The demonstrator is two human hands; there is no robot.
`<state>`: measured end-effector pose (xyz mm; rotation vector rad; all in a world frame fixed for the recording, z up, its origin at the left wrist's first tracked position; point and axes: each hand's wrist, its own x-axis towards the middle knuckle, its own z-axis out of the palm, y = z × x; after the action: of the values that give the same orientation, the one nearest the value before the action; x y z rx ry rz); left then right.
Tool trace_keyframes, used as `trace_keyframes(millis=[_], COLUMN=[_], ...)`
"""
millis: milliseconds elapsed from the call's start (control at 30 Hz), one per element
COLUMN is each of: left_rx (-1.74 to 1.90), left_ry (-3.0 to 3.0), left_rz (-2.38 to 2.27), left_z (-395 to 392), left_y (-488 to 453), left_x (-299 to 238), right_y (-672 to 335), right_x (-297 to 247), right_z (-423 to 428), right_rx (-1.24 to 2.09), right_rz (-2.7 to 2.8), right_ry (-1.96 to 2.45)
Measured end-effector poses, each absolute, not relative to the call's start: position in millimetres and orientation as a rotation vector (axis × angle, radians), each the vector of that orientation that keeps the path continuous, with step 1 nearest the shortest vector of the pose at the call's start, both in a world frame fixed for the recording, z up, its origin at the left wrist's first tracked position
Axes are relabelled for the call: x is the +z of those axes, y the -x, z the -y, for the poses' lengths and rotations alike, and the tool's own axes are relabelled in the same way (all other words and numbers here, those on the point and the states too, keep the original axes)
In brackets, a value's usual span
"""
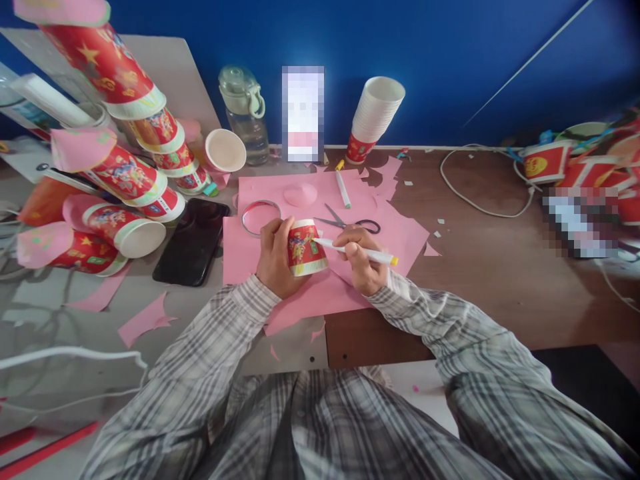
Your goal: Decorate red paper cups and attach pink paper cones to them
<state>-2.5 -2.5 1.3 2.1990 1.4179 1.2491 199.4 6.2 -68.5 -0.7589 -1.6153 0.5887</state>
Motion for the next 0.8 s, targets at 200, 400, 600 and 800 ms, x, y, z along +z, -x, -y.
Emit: trace_keyframes(millis=[200, 400, 600, 800], left_rx=[1.236, 1.251, 1.251, 1.260], left_ry=[-2.202, -2.203, -2.206, -2.218], left_rz=[-1.427, -1.410, -1.412, -1.408], left_z=[2.0, 1.9, 2.1, 2.2], left_y=[2.8, 3.1, 2.2, 2.2], left_x=[0.7, 0.5, -1.0, -1.9], right_y=[-197.8, -195.8, -194.9, -196.6], right_x=[-60.8, -58.5, -60.1, -62.2], right_z=[-4.6, -3.5, -6.5, -9.4], right_rx=[0.624, 0.668, 0.644, 0.693], right_rz=[1.600, 1.603, 1.568, 1.547], right_ry=[0.794, 0.824, 0.824, 0.791])
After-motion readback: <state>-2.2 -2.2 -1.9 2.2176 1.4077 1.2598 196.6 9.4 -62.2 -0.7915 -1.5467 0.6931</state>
